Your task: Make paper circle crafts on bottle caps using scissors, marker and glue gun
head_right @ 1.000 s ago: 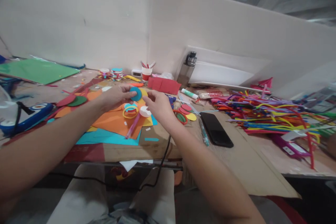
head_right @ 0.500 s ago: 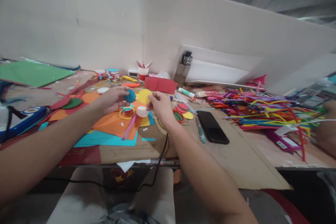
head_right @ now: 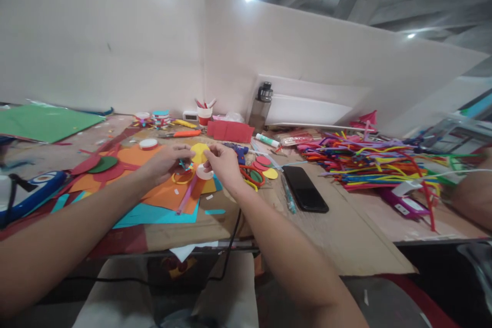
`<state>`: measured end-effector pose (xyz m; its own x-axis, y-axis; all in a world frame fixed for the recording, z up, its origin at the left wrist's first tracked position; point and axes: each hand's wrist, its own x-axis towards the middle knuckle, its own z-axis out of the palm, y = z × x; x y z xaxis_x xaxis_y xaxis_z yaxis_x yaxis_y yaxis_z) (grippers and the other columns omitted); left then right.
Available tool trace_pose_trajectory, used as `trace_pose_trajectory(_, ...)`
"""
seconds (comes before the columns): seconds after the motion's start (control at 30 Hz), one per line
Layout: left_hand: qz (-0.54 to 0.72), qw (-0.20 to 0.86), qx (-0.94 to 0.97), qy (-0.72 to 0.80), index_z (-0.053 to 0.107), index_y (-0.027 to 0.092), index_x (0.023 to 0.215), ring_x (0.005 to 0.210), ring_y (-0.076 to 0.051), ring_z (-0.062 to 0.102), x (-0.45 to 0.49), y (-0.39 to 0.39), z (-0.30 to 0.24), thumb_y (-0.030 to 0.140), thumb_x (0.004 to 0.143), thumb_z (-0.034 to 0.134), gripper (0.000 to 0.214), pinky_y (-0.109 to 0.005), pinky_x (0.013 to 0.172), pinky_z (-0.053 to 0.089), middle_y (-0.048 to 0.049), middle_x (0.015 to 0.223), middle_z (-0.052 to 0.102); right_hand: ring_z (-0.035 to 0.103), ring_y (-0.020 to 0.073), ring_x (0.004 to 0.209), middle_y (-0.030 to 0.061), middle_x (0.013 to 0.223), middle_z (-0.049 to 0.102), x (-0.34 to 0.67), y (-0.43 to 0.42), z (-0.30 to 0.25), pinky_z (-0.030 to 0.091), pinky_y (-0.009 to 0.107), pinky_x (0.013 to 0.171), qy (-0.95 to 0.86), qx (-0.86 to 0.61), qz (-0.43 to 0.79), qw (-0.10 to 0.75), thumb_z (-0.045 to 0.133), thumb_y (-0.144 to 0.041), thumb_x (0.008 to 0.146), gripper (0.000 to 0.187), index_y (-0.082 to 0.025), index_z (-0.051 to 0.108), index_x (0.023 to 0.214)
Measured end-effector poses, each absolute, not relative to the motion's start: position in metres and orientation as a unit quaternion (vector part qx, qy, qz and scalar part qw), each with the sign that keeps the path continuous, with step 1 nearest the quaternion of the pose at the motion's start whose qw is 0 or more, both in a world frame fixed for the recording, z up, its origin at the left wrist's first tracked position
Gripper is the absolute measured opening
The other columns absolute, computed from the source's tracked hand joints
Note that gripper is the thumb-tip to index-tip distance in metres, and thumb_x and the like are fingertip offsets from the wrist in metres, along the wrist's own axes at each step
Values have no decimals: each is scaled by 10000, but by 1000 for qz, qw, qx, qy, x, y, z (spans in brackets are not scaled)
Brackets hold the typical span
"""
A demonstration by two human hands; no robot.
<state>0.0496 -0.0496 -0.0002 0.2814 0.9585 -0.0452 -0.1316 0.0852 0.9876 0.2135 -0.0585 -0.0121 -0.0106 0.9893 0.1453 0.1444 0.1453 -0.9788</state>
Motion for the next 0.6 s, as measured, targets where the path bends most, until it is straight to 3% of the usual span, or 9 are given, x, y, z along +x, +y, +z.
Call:
trace_pose_trajectory(0.13,449,601,519,410,579,153,593,468,-68,456,46,-46,-3,346,570,834,320,-177,418,332,10,544,538,598,127,554,-20,641,628,221,-53,-5,505,250,553,-615,-495,384,478,575,-390,843,220,-177,620,880)
trace_pose_trajectory(0.2,459,597,509,416,601,150,604,473,-65,456,43,-42,-4,361,555,849,329,-172,405,319,0,576,570,623,140,669,26,763,679,232,-50,2,498,262,638,-656,-523,292,459,510,-471,896,328,-169,635,872)
trace_pose_trajectory(0.3,479,595,485,425,640,150,642,489,-66,465,41,-38,-4,357,519,870,333,-171,399,313,-11,625,608,648,187,850,100,915,723,255,-46,11,467,303,783,-692,-629,85,344,476,-462,935,369,-150,670,898)
trace_pose_trajectory(0.37,486,592,473,436,657,148,652,496,-72,474,40,-36,-4,346,500,873,330,-176,404,318,-13,613,604,658,233,961,171,1007,724,269,-44,9,454,319,826,-673,-700,19,238,509,-444,924,371,-118,681,963)
trace_pose_trajectory(0.43,483,586,474,445,659,140,639,494,-77,477,40,-35,-5,351,510,857,316,-184,409,319,-11,581,583,668,272,1015,214,1078,713,278,-41,3,460,331,824,-654,-738,16,164,532,-481,910,461,-84,651,1109)
trace_pose_trajectory(0.5,479,578,483,450,649,133,621,486,-77,470,40,-34,-6,361,531,835,308,-189,417,319,-7,555,565,675,284,1033,206,1147,704,282,-36,-5,473,318,803,-642,-751,41,151,604,-467,868,529,-88,599,1236)
trace_pose_trajectory(0.6,476,567,499,450,624,133,619,473,-68,452,39,-31,-9,357,532,828,315,-188,424,308,9,531,544,692,262,993,149,1136,729,287,-23,-12,487,278,765,-640,-747,73,165,710,-325,778,470,-149,646,1209)
